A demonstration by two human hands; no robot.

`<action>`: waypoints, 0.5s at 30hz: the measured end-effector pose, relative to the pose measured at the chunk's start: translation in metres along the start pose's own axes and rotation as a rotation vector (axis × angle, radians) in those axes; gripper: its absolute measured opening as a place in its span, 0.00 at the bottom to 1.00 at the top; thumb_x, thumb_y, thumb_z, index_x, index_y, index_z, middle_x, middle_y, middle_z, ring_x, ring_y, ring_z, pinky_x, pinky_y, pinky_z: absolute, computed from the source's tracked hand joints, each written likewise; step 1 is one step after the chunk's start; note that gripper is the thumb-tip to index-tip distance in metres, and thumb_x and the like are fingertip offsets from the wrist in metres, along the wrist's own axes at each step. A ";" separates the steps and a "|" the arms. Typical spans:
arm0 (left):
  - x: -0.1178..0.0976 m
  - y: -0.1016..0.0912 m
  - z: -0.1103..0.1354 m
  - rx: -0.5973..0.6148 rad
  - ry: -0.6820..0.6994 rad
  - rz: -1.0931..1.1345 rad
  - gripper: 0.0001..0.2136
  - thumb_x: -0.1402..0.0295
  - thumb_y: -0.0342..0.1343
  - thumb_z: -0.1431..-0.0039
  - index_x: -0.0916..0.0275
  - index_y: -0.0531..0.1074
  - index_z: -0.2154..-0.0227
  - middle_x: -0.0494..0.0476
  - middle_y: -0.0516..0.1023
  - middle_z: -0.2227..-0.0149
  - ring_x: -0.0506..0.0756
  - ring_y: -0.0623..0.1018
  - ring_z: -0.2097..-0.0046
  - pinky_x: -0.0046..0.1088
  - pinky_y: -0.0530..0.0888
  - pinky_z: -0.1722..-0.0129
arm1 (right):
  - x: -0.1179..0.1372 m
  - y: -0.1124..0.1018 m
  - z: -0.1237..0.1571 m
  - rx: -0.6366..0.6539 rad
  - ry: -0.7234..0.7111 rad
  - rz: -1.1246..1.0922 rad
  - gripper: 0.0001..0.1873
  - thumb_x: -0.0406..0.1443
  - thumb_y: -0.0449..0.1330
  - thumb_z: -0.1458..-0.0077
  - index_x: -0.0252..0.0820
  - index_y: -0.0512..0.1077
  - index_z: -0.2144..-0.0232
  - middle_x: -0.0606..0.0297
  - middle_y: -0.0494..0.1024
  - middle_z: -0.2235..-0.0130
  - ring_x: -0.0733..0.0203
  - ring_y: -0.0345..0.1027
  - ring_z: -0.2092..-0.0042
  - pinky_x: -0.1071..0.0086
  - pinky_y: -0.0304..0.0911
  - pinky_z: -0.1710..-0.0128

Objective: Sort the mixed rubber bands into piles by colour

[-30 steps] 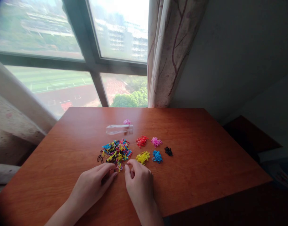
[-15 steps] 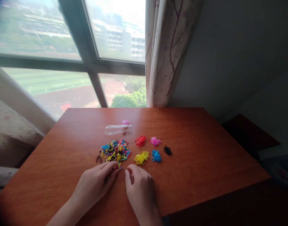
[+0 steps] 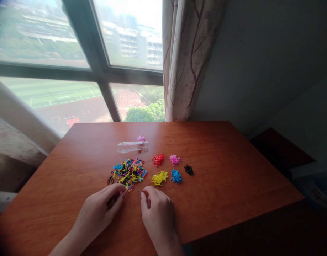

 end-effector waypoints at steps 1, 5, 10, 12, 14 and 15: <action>0.000 0.000 0.000 0.010 -0.004 0.036 0.06 0.68 0.49 0.37 0.57 0.71 0.64 0.47 0.77 0.72 0.50 0.76 0.73 0.22 0.69 0.72 | 0.000 0.000 0.000 0.000 0.002 -0.002 0.08 0.34 0.54 0.39 0.45 0.74 0.66 0.70 0.74 0.74 0.64 0.67 0.74 0.71 0.51 0.71; 0.002 0.001 -0.001 0.024 -0.025 0.103 0.06 0.67 0.49 0.37 0.56 0.71 0.64 0.47 0.77 0.72 0.49 0.76 0.73 0.22 0.69 0.70 | 0.001 -0.001 0.000 0.005 -0.003 -0.002 0.08 0.34 0.54 0.39 0.45 0.74 0.66 0.69 0.75 0.74 0.64 0.68 0.73 0.71 0.51 0.70; 0.005 -0.001 -0.002 0.007 -0.032 0.043 0.06 0.67 0.49 0.37 0.57 0.71 0.64 0.47 0.78 0.71 0.50 0.77 0.72 0.22 0.69 0.71 | 0.001 -0.001 0.000 0.006 -0.009 0.004 0.08 0.34 0.54 0.39 0.45 0.74 0.66 0.69 0.75 0.73 0.64 0.68 0.73 0.71 0.51 0.70; 0.006 -0.002 -0.002 -0.012 -0.029 0.001 0.06 0.67 0.49 0.37 0.57 0.72 0.64 0.48 0.79 0.71 0.50 0.78 0.72 0.22 0.69 0.72 | 0.001 -0.001 0.000 0.007 -0.007 0.005 0.08 0.34 0.54 0.39 0.45 0.74 0.66 0.69 0.76 0.73 0.64 0.68 0.73 0.71 0.51 0.70; 0.007 -0.003 -0.002 -0.036 -0.021 -0.035 0.07 0.66 0.49 0.37 0.57 0.72 0.63 0.48 0.79 0.71 0.51 0.78 0.72 0.23 0.70 0.73 | 0.001 -0.001 0.000 0.005 -0.007 0.007 0.08 0.34 0.54 0.39 0.44 0.74 0.66 0.69 0.76 0.73 0.64 0.68 0.73 0.72 0.51 0.70; 0.008 -0.003 -0.001 -0.046 -0.015 -0.053 0.07 0.66 0.49 0.37 0.56 0.72 0.63 0.48 0.80 0.71 0.51 0.79 0.72 0.23 0.70 0.72 | 0.001 -0.001 0.000 0.002 -0.008 0.010 0.08 0.34 0.54 0.39 0.44 0.74 0.66 0.68 0.76 0.73 0.64 0.68 0.73 0.72 0.51 0.70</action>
Point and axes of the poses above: each hand's wrist, its own z-axis away from the middle knuckle, its own y-axis out of the palm, x = y × z, the point moved 4 cm from there along -z, towards the middle knuckle
